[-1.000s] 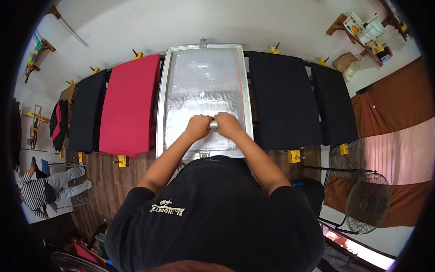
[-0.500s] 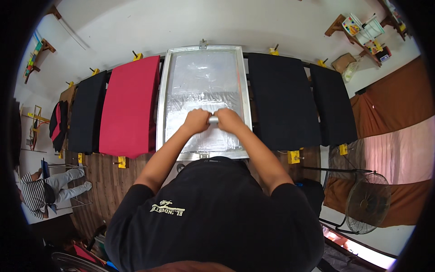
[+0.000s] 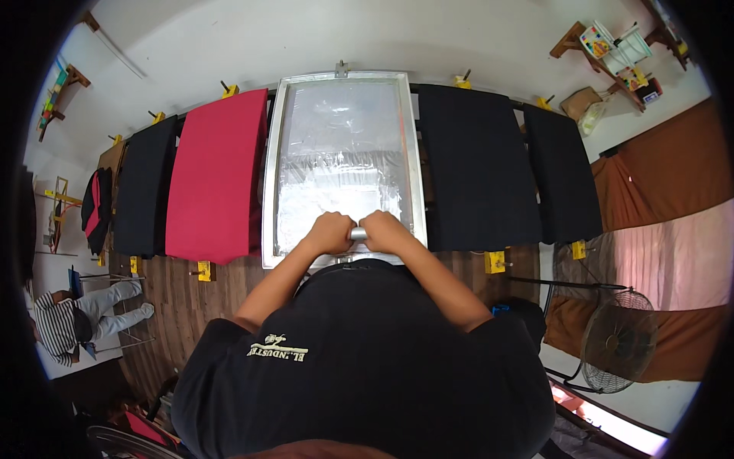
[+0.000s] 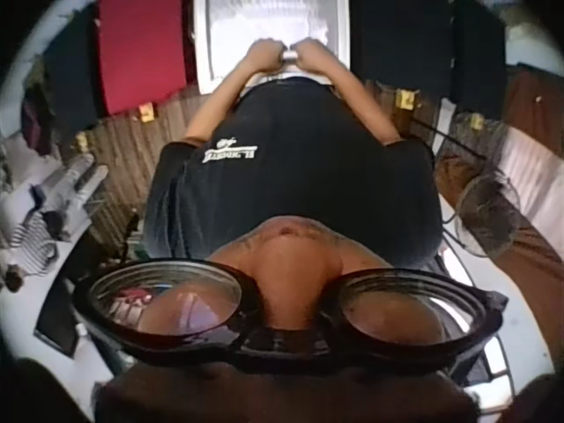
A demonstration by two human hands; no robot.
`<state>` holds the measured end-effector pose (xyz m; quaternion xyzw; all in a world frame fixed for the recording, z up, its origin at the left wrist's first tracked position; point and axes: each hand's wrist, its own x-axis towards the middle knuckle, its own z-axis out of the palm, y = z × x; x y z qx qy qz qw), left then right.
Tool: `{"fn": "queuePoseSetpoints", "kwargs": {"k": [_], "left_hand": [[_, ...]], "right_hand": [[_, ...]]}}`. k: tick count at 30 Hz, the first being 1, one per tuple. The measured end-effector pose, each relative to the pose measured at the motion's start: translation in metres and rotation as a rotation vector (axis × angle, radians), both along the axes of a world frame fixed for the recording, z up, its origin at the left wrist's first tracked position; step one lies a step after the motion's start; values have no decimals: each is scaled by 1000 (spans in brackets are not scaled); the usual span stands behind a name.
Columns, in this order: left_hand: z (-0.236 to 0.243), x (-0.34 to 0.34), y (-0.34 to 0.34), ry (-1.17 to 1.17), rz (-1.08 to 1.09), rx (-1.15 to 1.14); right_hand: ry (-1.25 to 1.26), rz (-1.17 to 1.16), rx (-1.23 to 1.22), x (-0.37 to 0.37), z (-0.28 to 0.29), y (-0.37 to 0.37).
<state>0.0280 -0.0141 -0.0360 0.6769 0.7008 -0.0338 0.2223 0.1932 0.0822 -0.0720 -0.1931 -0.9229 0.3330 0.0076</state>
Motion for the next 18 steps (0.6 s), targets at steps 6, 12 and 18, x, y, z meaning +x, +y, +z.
{"fn": "queuePoseSetpoints", "kwargs": {"k": [6,12,18], "left_hand": [[15,-18,31,-54,18,-201],[0,-19,35,119,14,92],[-32,10,-27,38,-46,519]], "right_hand": [[1,113,-224,-16,14,36],[91,-60,-32,-24,1,39],[247,-142,161,9,-26,-26]]}}
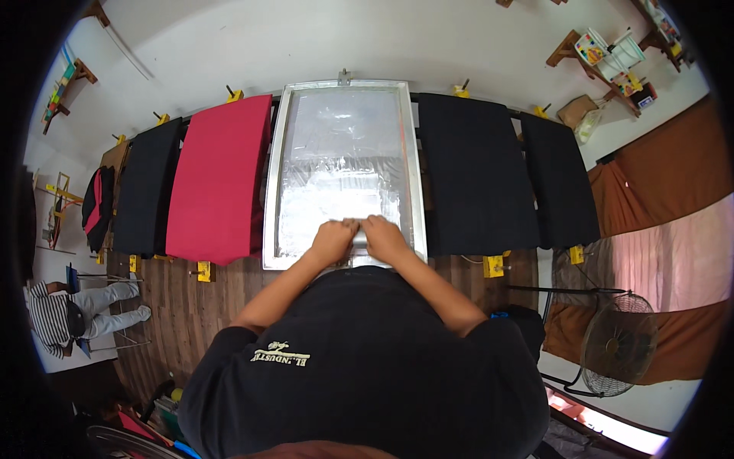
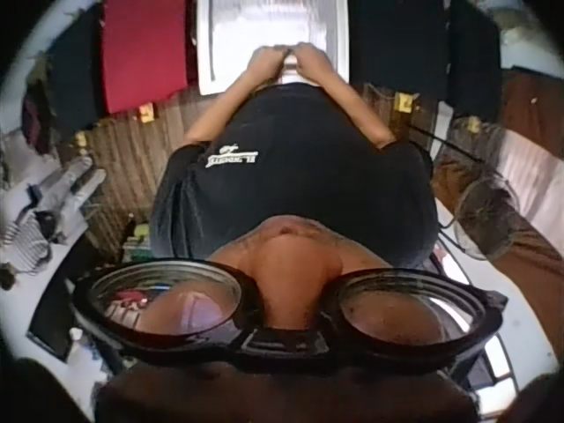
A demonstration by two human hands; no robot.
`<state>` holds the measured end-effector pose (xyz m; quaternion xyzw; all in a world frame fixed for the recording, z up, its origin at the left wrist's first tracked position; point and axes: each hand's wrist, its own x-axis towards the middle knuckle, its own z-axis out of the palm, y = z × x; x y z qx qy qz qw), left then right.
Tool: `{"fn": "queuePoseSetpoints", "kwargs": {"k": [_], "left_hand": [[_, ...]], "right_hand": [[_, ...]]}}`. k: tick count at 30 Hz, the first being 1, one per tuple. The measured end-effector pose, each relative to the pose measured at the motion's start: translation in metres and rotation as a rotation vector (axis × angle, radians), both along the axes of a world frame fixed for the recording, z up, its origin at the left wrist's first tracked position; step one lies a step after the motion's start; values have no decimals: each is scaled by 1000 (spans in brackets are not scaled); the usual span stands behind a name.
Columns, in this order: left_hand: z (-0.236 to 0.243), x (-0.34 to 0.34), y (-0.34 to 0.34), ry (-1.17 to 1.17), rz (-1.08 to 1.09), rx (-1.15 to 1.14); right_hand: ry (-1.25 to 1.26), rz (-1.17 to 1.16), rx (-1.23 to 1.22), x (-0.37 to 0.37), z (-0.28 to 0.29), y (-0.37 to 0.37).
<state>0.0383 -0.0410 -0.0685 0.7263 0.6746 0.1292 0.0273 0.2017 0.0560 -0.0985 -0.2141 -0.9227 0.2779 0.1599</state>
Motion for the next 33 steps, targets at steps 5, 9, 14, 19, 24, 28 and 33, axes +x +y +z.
{"fn": "queuePoseSetpoints", "kwargs": {"k": [5,9,14,19,24,28,33], "left_hand": [[35,-3,8,7,-30,-333],[38,-28,56,43,63,-366],[36,-52,99,32,143,-391],[32,-46,87,6,101,-443],[29,-7,27,-28,39,-495],[38,-12,35,-60,35,-568],[48,-30,67,-66,40,-634]], "right_hand": [[-128,118,-130,5,19,15],[-87,110,-139,-22,20,62],[-119,80,-160,-54,23,100],[-165,105,-105,-46,17,89],[-180,122,-178,-1,16,29],[-238,175,-244,-5,32,36],[-209,318,-327,-24,33,71]]}}
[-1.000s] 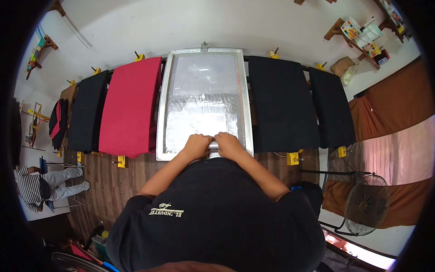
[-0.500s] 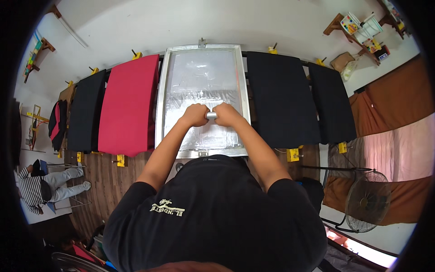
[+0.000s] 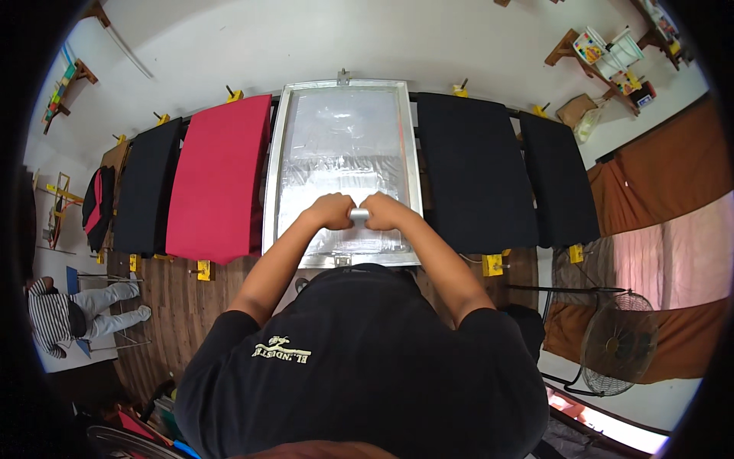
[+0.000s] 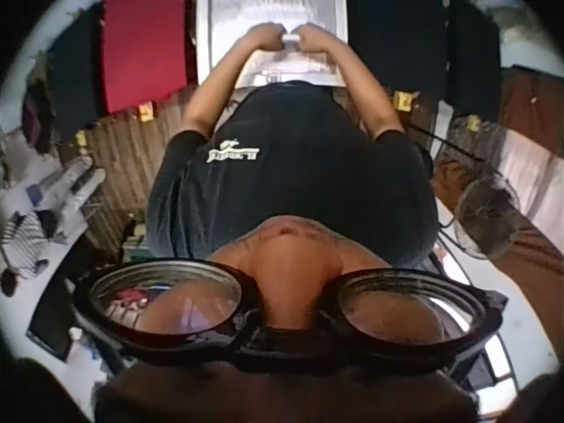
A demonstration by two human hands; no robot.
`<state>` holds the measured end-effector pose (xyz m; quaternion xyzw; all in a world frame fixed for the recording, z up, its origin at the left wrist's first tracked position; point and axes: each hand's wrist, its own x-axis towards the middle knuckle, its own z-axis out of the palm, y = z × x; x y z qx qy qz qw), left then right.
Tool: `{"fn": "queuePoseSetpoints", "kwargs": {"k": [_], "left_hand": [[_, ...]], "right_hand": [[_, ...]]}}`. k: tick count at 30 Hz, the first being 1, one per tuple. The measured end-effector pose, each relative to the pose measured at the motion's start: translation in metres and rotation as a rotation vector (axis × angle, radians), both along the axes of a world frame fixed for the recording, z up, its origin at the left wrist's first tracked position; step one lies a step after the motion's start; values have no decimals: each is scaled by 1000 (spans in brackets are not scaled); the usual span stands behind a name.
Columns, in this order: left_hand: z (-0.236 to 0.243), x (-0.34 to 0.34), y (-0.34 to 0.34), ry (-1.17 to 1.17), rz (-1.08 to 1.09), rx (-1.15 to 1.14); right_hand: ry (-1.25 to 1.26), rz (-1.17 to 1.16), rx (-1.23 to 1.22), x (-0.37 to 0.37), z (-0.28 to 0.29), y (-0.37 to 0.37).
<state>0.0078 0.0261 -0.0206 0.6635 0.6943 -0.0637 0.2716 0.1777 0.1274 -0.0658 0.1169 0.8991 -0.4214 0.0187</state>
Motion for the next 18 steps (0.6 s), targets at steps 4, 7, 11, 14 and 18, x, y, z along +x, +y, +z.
{"fn": "queuePoseSetpoints", "kwargs": {"k": [4,7,11,14,18], "left_hand": [[-20,1,-7,120,27,274],[-42,11,-39,34,15,576],[-30,33,-70,34,-63,469],[-15,25,-61,89,-58,270],[-8,3,-11,128,-9,230]], "right_hand": [[136,-281,221,-4,-9,-16],[251,-348,343,5,-22,-48],[289,-297,290,32,-32,-76],[124,-196,191,27,-15,-59],[134,-224,141,2,-15,-12]]}}
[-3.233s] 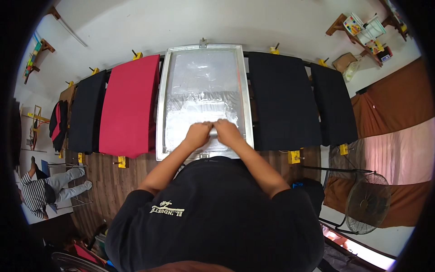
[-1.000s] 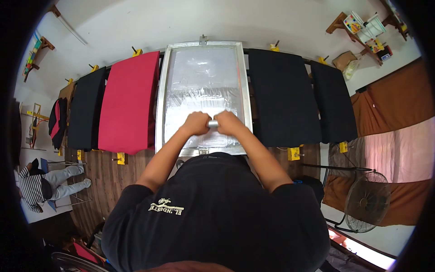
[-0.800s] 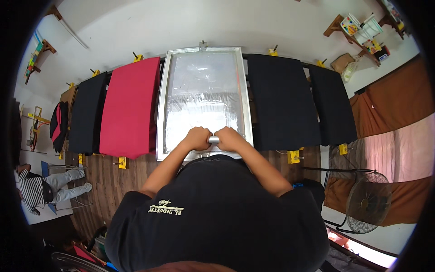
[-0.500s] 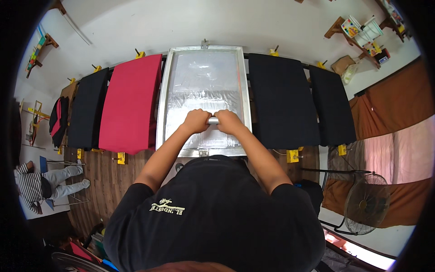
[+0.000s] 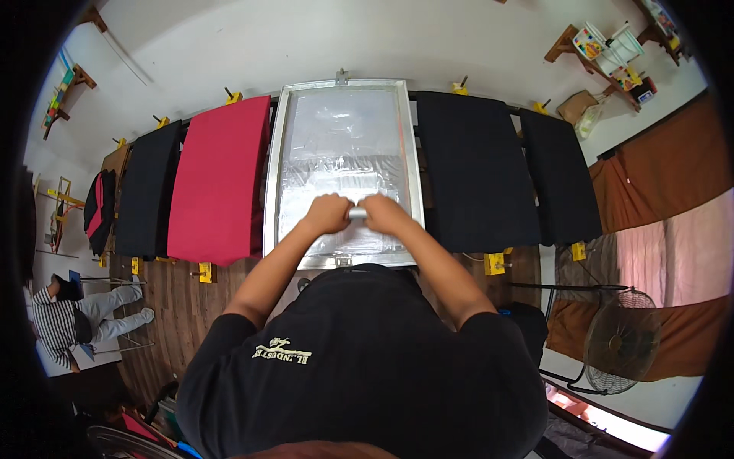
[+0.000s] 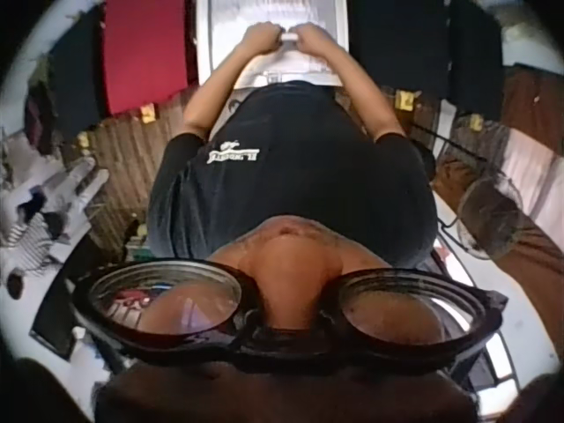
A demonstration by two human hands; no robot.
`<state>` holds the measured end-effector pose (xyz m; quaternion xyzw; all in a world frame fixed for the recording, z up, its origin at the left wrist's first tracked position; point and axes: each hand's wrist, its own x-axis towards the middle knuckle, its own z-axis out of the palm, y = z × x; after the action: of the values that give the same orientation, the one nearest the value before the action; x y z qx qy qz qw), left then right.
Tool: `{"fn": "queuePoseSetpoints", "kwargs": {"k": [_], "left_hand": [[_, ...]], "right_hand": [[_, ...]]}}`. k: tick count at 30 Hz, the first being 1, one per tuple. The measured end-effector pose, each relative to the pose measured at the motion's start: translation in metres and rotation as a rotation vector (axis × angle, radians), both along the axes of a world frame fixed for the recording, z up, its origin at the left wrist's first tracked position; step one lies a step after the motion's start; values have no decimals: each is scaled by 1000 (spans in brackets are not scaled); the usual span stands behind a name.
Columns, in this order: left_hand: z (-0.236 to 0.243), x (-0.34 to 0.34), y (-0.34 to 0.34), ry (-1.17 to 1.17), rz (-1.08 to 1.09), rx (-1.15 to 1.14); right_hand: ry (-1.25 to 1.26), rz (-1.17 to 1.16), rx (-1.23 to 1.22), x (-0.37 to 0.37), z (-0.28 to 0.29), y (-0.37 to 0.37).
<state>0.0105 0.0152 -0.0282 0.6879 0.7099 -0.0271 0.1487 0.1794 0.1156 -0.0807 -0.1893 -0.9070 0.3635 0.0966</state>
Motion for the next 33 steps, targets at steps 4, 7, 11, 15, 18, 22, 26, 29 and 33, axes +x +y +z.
{"fn": "queuePoseSetpoints", "kwargs": {"k": [4,7,11,15,18,22,26,29,33], "left_hand": [[-7,-25,43,-4,80,20],[-5,-27,48,-29,72,-31],[-18,-17,16,-41,43,5],[-8,28,-44,-73,31,-25],[-5,23,-40,-97,51,-85],[3,-2,-2,-149,57,-230],[0,-9,13,-52,44,-58],[-21,-6,-3,0,39,137],[-33,19,-42,-118,-41,294]], "right_hand": [[-31,-35,27,-33,5,41],[-69,-13,40,-32,6,48],[-95,5,5,-17,6,15],[-17,23,49,22,-8,-43],[-53,48,22,18,-1,-37],[-145,181,-144,-2,14,6],[-45,9,-5,-9,19,14],[74,-105,158,-10,-4,-6],[94,-66,167,19,-17,-43]]}}
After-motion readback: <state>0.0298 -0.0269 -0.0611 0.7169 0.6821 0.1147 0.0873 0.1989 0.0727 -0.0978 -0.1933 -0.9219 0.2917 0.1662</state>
